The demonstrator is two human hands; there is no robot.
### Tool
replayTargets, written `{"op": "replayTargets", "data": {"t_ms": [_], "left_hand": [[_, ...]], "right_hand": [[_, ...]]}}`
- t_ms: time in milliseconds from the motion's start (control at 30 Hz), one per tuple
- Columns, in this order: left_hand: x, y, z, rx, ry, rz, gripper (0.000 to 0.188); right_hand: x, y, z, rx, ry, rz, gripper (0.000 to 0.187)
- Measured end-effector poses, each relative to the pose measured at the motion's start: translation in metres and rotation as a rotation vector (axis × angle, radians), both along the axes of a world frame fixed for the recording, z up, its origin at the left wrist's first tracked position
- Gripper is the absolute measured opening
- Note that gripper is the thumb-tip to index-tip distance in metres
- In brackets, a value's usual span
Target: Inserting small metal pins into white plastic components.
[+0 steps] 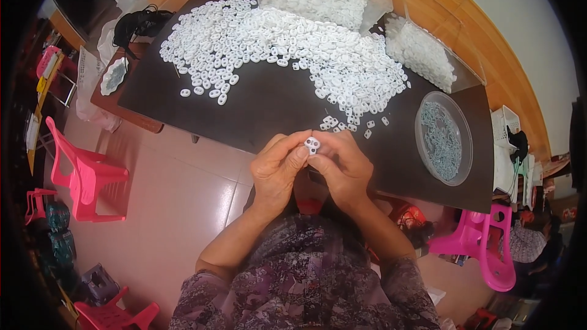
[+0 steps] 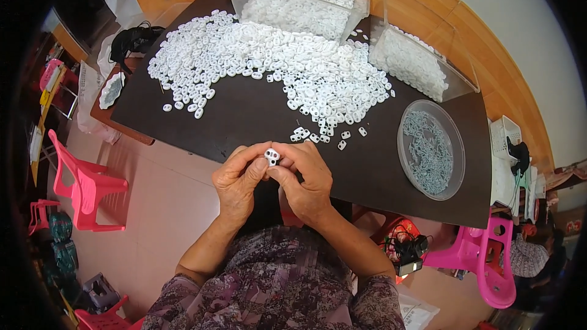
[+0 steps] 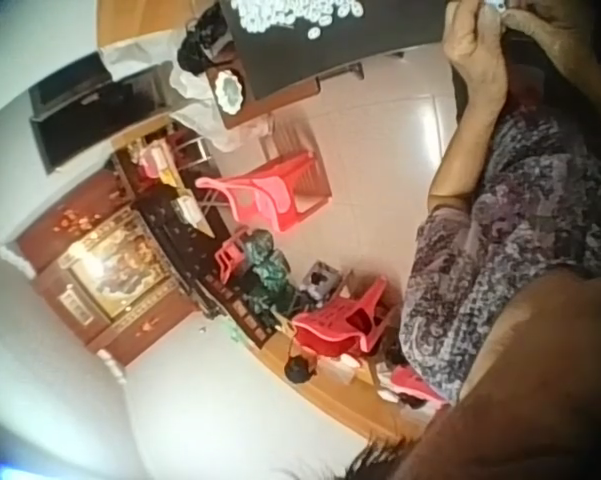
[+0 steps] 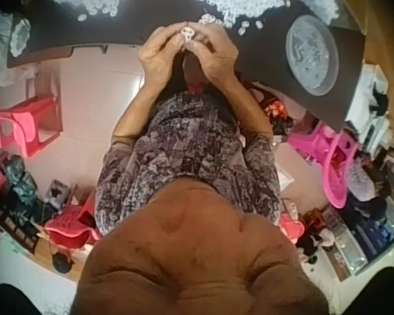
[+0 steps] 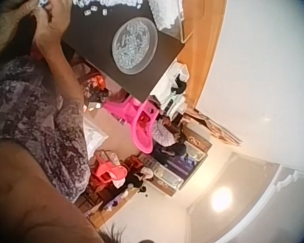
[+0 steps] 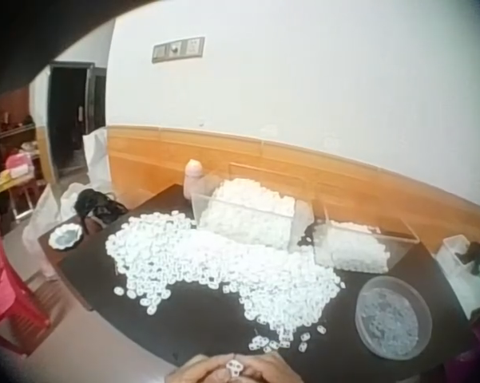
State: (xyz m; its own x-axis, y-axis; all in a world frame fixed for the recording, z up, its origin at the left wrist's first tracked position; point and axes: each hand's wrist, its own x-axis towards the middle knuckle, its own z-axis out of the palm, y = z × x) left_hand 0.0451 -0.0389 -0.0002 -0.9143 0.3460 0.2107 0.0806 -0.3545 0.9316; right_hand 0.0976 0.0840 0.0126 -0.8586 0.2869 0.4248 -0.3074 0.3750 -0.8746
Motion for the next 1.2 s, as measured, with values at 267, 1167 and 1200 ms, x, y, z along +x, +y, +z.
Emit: {"op": "replayTargets", "data": {"t_ms": [267, 1167, 1200], "left_hand": [[0.0018, -0.0045, 0.0034, -0.093, 0.074, 0.019, 0.023], [0.0027, -0.0055, 0.0013, -0.161, 0.124, 0.059, 0.021], [0.0018, -0.0061, 0.001, -0.183, 0.15, 0.056, 0.021]], "right_hand": [[0.0012, -0.0024, 0.0054, -0.138, -0.043, -0.033, 0.017], [0.0029, -0.0046, 0.0004, -0.1, -0.055, -0.061, 0.015], [0.0026, -0.0038, 0.0002, -0.089, -0.049, -0.051, 0.015]]}}
